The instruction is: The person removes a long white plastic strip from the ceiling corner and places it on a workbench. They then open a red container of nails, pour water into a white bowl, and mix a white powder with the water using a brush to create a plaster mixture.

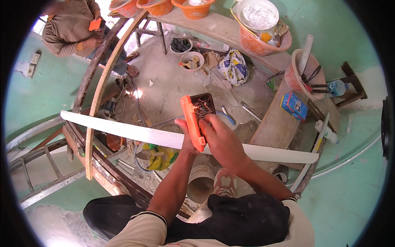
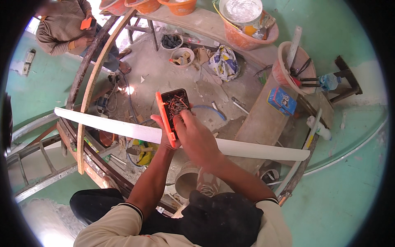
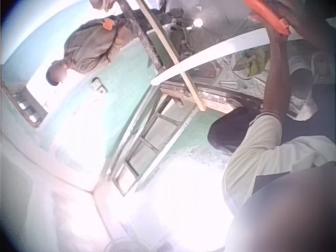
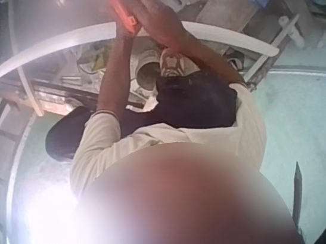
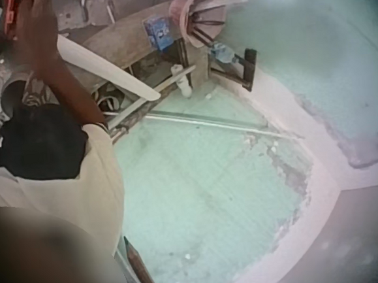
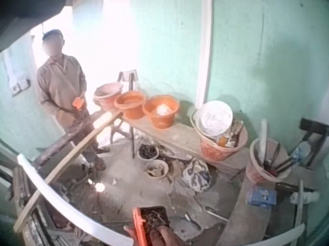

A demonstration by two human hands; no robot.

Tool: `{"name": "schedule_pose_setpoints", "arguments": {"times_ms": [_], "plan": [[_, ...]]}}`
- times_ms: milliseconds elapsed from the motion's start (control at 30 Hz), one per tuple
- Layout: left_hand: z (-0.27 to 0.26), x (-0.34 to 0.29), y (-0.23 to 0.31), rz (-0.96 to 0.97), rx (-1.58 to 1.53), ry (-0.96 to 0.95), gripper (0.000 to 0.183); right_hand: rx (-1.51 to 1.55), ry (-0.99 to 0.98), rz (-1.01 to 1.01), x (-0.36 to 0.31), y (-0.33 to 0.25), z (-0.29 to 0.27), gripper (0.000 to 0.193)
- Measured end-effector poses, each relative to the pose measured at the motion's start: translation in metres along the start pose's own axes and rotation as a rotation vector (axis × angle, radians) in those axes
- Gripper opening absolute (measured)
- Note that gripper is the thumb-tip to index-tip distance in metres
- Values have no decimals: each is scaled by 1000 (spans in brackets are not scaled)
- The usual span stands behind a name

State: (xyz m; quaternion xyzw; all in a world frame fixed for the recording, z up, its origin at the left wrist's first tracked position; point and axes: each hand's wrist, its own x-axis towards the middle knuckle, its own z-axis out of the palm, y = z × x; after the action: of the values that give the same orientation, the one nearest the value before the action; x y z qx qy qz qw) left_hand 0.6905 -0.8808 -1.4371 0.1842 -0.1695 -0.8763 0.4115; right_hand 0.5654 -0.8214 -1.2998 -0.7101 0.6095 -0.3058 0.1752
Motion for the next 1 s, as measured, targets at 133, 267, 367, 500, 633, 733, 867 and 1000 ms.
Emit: {"name": "schedule_pose_setpoints", "arguments": {"times_ms": [133, 267, 367, 500, 633, 733, 867, 1000], "plan": [[17, -3, -7, 52, 264, 152, 114, -192, -138, 37, 4, 8, 3, 41], [0, -1, -16, 28, 80, 116, 105, -269, -271, 29, 9, 15, -1, 34], [-13, 1, -32, -62, -98, 134, 100, -297, -306, 26, 8, 25, -10, 28], [11, 1, -40, -108, -26, 167, 99, -270, -322, 38, 5, 43, -13, 26], [24, -4, -32, -153, 133, 129, 103, -169, -324, -80, 7, 56, -21, 27], [28, 0, -34, -135, 187, 130, 107, -122, -296, -48, 2, 65, -20, 23], [24, 5, -37, -192, 202, 67, 113, -32, -192, -40, 1, 72, -33, 19], [40, 9, -41, -181, 128, 32, 116, 168, -96, 67, -2, 71, -62, 21]]}}
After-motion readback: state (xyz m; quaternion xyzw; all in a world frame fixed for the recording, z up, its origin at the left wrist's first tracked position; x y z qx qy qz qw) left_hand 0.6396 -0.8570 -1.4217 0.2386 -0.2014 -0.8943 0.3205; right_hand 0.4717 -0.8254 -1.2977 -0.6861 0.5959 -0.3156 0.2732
